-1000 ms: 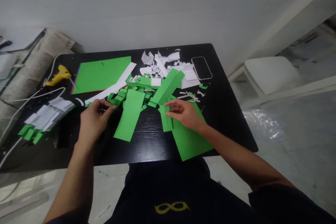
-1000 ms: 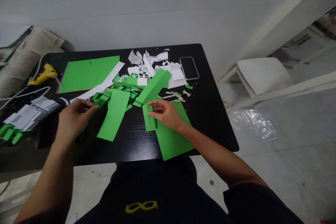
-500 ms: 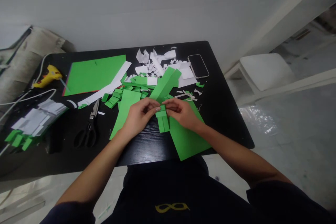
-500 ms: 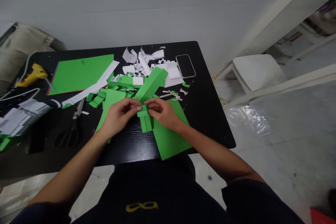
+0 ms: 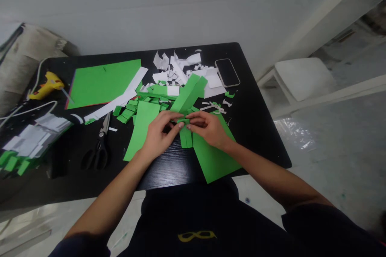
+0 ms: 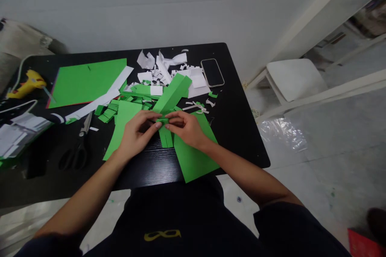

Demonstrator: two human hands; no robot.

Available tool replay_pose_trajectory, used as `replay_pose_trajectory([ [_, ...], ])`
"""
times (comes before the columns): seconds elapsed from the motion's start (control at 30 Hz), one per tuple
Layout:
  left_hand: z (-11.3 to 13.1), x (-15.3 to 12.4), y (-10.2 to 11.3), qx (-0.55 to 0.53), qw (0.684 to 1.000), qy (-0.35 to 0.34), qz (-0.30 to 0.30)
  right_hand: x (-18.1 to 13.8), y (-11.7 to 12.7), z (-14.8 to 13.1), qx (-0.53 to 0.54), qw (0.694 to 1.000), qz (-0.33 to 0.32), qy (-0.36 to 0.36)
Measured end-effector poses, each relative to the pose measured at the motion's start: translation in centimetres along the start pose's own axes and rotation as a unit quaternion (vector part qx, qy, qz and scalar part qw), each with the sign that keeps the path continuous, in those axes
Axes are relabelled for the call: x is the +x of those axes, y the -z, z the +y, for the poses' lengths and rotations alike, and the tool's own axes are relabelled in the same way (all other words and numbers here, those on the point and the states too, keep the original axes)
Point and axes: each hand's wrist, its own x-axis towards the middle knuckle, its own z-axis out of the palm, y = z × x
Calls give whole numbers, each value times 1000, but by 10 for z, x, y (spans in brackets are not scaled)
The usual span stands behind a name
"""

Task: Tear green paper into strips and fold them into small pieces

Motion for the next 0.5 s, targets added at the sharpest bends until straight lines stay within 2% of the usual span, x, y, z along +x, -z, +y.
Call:
replay_pose_trajectory([
  [0.1,-3,-4,-3,-26,999,19,-5,0,0,1,5,1000,5,-3],
  [0.23,-5,-5,-7,-69,996,55,24,0,1,-1,14,1000,2,7],
  [0.5,-4,-5,-7,-108,990,75,51,-1,2,-4,8,1000,13,13],
])
